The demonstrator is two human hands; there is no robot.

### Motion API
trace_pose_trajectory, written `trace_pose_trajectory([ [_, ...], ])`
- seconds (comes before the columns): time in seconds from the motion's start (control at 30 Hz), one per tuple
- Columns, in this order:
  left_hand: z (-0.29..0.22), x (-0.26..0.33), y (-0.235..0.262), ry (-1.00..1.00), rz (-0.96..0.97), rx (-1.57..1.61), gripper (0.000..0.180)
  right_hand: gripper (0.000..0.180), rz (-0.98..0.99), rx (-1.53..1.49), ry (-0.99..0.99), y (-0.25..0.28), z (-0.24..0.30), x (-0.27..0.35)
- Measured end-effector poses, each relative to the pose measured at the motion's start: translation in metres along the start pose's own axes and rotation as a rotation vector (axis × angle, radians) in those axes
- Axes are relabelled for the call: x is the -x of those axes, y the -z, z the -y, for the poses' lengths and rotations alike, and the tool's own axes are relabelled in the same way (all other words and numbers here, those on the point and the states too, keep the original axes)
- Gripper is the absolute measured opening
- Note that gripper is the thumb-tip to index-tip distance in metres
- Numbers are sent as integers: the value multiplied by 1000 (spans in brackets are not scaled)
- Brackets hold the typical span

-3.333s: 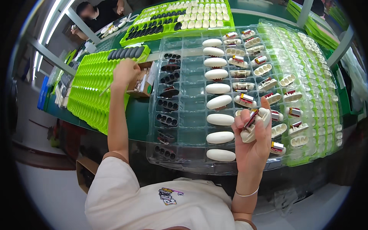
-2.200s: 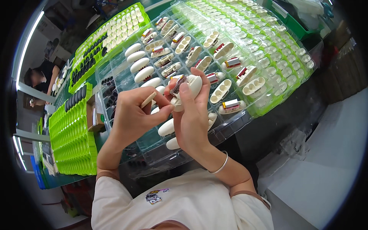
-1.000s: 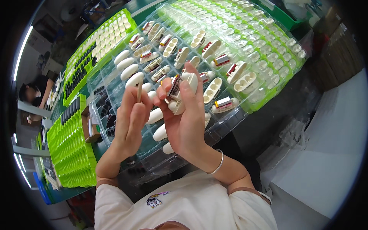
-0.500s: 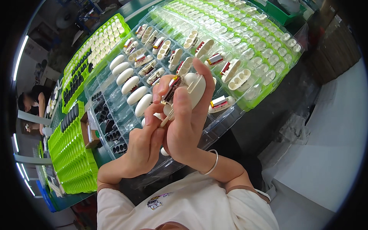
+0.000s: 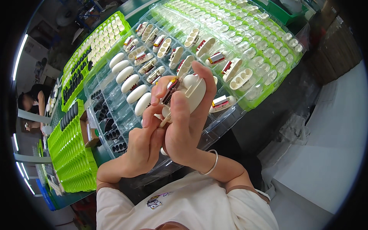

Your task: The person assembles small electronic components by inserting batteries into white plastic casings. Using a wooden stick, they press the batteries into place within the casing, then close the unit and place it into a green tray. The process is repeated for multiple units in a repetitive assembly line fashion.

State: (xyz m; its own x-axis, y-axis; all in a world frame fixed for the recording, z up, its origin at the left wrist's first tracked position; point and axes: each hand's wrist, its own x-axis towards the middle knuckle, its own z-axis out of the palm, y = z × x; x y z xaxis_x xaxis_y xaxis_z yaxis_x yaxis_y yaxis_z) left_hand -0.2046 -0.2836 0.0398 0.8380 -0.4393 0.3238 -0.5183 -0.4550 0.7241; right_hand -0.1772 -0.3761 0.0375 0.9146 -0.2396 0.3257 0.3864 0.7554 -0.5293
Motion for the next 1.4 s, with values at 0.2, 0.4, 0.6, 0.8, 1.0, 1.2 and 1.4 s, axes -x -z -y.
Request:
trace_pose_trajectory([
  [0.2, -2, 0, 1, 38, 3, -67, 22, 38, 19, 21, -48, 2, -3, 4],
  [0.4, -2, 0, 2, 71, 31, -41, 22, 38, -51, -37, -87, -2, 0, 3],
  [0.6, -1, -1, 2, 75, 31, -4, 21, 39, -19, -4, -58, -1, -1, 3],
  [0.8, -1, -1, 2, 92, 49, -16, 22, 39, -53, -3, -51, -2, -1, 1],
  [1.0, 0, -2, 3, 125, 72, 18, 19, 37, -30, 54, -49, 0, -4, 2],
  [1.2, 4, -3, 0, 117, 24, 79, 20, 33, 21, 78, -49, 3, -7, 2],
  [1.4, 1, -4, 4, 210, 72, 133, 15, 29, 66, 96, -45, 3, -6, 3],
])
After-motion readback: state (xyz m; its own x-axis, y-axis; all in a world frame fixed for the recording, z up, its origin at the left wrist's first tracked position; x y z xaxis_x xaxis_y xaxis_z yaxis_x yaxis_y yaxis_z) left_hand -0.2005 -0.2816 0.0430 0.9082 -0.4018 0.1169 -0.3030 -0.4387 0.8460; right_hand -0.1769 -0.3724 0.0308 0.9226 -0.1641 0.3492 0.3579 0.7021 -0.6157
